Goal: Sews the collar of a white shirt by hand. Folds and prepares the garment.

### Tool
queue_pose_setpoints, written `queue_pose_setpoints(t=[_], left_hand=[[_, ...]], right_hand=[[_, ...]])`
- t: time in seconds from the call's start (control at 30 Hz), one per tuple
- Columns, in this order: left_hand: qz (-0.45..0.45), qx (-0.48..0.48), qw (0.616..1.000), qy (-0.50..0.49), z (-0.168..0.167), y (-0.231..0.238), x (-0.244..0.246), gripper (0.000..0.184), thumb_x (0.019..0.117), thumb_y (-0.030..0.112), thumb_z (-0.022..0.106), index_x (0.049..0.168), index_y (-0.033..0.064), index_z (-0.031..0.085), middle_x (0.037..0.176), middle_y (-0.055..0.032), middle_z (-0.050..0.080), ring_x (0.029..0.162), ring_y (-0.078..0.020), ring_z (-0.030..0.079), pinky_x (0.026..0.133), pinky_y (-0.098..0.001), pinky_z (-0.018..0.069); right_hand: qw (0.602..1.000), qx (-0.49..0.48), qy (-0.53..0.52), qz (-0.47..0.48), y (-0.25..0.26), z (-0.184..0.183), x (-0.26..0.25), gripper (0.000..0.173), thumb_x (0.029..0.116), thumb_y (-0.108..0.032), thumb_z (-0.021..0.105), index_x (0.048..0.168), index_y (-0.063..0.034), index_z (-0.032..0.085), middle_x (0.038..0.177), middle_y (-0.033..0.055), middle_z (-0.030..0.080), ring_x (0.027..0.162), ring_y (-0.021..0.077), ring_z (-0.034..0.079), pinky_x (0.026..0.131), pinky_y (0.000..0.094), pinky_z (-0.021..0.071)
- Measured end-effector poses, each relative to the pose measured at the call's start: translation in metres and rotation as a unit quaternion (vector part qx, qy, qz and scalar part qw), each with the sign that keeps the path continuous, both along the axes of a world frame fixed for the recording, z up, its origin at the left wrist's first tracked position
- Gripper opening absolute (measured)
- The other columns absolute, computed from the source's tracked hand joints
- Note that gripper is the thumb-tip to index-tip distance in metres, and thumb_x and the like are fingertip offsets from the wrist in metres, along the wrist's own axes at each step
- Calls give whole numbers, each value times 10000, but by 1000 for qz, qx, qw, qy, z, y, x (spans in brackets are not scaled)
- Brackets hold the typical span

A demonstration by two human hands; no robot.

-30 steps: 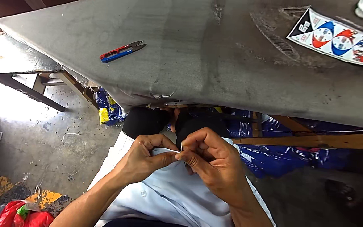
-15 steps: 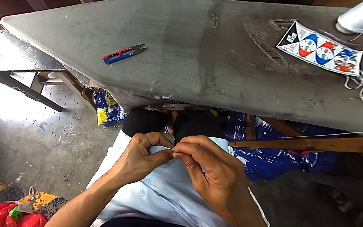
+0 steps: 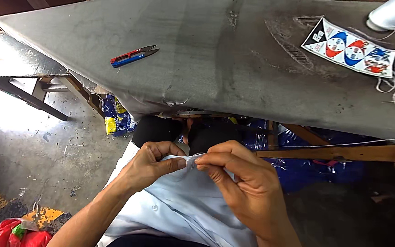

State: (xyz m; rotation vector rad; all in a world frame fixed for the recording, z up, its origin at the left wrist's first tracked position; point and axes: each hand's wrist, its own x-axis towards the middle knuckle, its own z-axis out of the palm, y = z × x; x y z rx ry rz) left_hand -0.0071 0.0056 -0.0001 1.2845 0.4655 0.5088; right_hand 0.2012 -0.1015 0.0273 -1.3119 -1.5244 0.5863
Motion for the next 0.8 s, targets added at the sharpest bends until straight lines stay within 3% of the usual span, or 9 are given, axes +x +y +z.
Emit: queue_pose_setpoints(t=[0.1, 0.2, 0.4, 0.6, 0.8], left_hand=[[0, -21, 1000, -8, 0, -1, 0, 112, 998, 92, 638, 1024, 14, 714, 836, 8, 699, 755, -38, 645, 700, -216, 541], [2, -32, 999, -14, 0, -1, 0, 117, 1006, 91, 621, 1016, 18, 711, 812, 20, 692, 735, -32, 642, 686, -210, 540], [7, -35, 999, -24, 0, -2, 0, 156, 1024, 84, 569, 1009, 19, 710, 799, 26, 679, 728, -32, 635, 685, -213, 538], [6, -49, 998, -40, 0, -2, 1, 174, 1028, 86, 550, 975, 39, 709, 813, 35, 671, 743, -27, 626, 696, -211, 530], [13, -21, 999, -38, 1, -4, 1, 108, 1004, 88, 623, 1012, 21, 707, 827, 26, 690, 748, -20, 638, 698, -202, 539]], right_hand=[[998, 2, -48, -32, -4, -6, -10, 180, 995, -199, 684, 1077, -51, 748, 926, 13, 698, 821, 20, 651, 716, 159, 557], [998, 4, -58, -32, -7, -7, -13, 170, 993, -180, 679, 1055, -22, 687, 912, 27, 699, 807, 16, 650, 723, 151, 556], [996, 8, -93, -15, -6, -7, -13, 161, 998, -167, 656, 1054, -18, 675, 893, 41, 685, 791, 26, 630, 723, 146, 532], [996, -10, 70, 61, 5, -10, -11, 250, 1005, -175, 672, 1183, -8, 724, 929, 7, 678, 800, 26, 624, 709, 164, 547], [965, -10, 220, 143, 12, -6, -8, 171, 989, -121, 688, 1095, 1, 743, 960, 20, 666, 809, 37, 638, 693, 162, 563]])
